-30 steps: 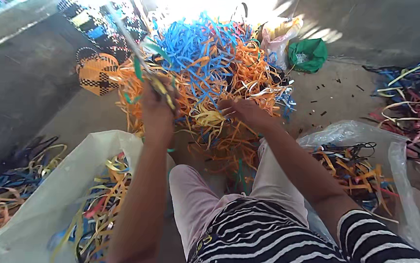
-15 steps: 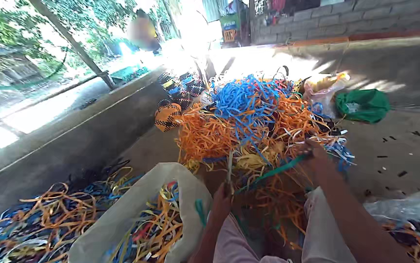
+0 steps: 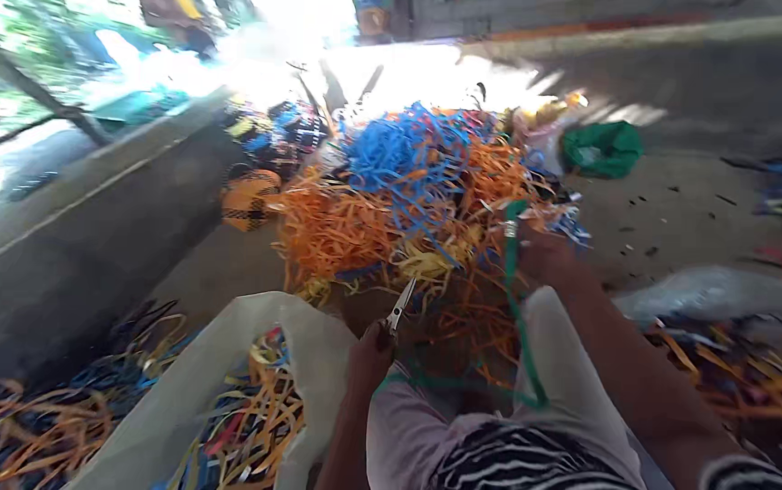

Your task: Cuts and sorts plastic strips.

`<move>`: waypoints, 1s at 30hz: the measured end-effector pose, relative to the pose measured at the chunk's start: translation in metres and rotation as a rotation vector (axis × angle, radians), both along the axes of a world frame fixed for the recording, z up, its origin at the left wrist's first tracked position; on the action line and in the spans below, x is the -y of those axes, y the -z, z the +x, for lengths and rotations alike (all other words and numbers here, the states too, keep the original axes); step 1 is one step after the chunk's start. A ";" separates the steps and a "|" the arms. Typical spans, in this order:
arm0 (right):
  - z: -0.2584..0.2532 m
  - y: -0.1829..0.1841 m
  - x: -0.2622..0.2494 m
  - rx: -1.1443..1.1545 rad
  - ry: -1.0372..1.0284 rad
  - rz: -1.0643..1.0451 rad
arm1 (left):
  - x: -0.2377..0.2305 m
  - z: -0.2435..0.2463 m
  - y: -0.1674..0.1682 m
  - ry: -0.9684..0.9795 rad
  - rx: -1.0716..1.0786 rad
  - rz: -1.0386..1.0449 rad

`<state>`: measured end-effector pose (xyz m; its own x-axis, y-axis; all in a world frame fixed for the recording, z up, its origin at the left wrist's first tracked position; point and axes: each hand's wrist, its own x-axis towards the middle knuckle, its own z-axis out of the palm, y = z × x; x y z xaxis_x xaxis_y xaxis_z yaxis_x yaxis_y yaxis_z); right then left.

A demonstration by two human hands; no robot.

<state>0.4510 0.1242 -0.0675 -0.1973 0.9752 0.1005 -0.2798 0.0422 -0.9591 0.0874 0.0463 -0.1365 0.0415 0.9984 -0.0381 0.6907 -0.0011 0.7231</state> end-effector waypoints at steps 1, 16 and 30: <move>-0.009 -0.004 0.004 0.035 -0.034 -0.008 | 0.002 0.008 0.000 0.054 0.032 0.023; -0.048 0.015 0.022 0.433 -0.327 0.088 | 0.002 0.037 0.004 0.487 0.280 -0.161; -0.050 0.052 0.027 0.027 -0.634 -0.083 | 0.013 0.052 -0.019 0.508 -0.018 -0.060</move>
<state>0.4006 0.0968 -0.1196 -0.7401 0.6723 0.0165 -0.2015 -0.1984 -0.9592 0.1396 0.0331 -0.1176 0.5197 0.8485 -0.0997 0.6262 -0.2990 0.7200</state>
